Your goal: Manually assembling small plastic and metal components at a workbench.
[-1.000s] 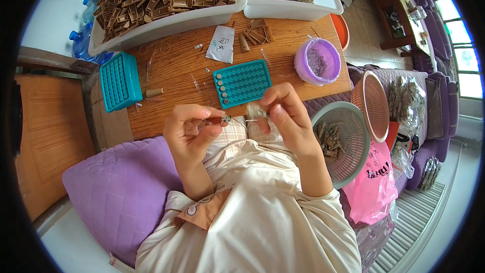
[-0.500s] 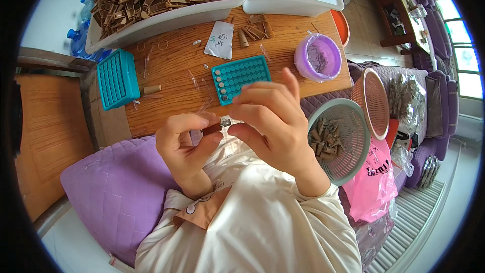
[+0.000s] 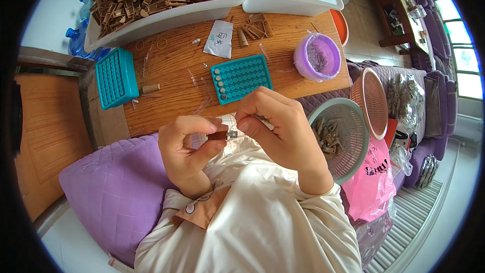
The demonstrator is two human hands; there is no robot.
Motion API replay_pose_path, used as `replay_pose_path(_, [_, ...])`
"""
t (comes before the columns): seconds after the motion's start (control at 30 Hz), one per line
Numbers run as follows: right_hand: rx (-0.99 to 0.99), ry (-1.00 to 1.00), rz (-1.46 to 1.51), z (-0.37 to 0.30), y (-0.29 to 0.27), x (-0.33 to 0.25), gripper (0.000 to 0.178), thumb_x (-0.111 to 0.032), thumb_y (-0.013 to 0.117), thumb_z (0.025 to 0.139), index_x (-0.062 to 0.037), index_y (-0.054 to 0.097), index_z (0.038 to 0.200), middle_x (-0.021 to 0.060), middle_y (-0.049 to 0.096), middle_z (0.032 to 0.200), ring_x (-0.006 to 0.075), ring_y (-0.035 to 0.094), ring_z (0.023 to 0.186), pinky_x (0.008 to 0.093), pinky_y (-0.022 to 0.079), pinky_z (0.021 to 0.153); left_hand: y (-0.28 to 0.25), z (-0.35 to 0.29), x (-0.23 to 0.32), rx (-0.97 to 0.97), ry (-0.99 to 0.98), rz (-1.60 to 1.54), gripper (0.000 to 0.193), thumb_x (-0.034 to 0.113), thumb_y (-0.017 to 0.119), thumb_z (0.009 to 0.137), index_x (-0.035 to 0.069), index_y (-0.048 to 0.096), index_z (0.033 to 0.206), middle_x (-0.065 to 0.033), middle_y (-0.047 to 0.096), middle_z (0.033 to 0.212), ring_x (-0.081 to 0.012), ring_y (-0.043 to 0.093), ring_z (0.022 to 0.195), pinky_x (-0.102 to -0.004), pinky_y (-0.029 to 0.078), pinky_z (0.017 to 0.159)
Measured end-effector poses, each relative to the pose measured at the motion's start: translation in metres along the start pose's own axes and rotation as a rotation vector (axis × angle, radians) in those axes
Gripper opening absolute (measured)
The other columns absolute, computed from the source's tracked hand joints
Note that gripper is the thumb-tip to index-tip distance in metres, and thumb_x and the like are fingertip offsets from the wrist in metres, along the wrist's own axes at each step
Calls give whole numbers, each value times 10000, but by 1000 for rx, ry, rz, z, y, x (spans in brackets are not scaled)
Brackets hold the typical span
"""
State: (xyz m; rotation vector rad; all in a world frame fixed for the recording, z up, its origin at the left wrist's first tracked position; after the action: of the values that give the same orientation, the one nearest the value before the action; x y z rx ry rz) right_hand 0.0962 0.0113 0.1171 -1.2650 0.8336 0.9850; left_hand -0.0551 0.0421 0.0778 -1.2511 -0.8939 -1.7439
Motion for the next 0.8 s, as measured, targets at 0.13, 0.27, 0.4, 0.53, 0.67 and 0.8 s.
replay_pose_path(0.13, [-76, 0, -47, 3, 0, -3, 87, -3, 602, 707, -4, 521, 738, 81, 524, 719, 218, 527, 635, 281, 417, 564, 1, 2, 1, -106, -25, 35, 199, 48, 683, 633, 51, 563, 792, -70, 616, 720, -195, 603, 630, -265, 463, 560])
replay_pose_path(0.27, [-122, -47, -153, 2, 3, -10, 100, -38, 621, 671, -12, 529, 701, 69, 516, 726, 188, 514, 646, 266, 404, 591, 0, 2, 4, -138, -89, 80, 189, 41, 669, 643, 46, 557, 796, -68, 612, 708, -183, 602, 627, -262, 460, 558])
replay_pose_path(0.4, [-71, -26, -276, -2, 2, -17, 108, -36, 632, 650, -16, 534, 690, 66, 509, 722, 197, 515, 645, 272, 406, 591, 0, 3, -6, -91, -110, 71, 184, 18, 649, 647, 37, 551, 801, -67, 611, 715, -178, 604, 633, -254, 461, 569])
replay_pose_path(0.53, [-25, -54, -249, -2, 0, -19, 99, -8, 622, 681, -20, 535, 726, 73, 496, 724, 224, 513, 625, 299, 413, 553, -3, 2, -5, -93, -89, -15, 179, 6, 642, 652, 27, 548, 803, -71, 615, 736, -188, 607, 647, -258, 468, 588])
replay_pose_path(0.67, [-19, 15, -79, 3, 3, -11, 89, -17, 607, 670, -6, 521, 688, 61, 505, 711, 169, 506, 649, 255, 391, 575, -4, 3, 1, -114, -76, -17, 175, 6, 639, 660, 30, 546, 806, -73, 614, 739, -189, 608, 656, -267, 468, 591])
replay_pose_path(0.8, [-48, 3, -131, 3, 4, -8, 99, -27, 626, 693, -20, 531, 720, 68, 494, 702, 217, 512, 607, 297, 405, 529, -2, 5, 1, -198, -61, 142, 178, 12, 638, 666, 38, 540, 811, -72, 612, 736, -183, 608, 650, -269, 465, 576])
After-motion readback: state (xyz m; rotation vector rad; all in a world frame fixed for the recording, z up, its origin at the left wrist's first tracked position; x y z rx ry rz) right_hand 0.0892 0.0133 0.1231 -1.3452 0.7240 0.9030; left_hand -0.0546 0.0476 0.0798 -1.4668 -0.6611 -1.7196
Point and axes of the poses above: each hand's wrist, its own z-axis towards the middle knuckle, its own y-axis out of the palm, x = y × z, the point moved 3 cm from there along z, towards the middle knuckle
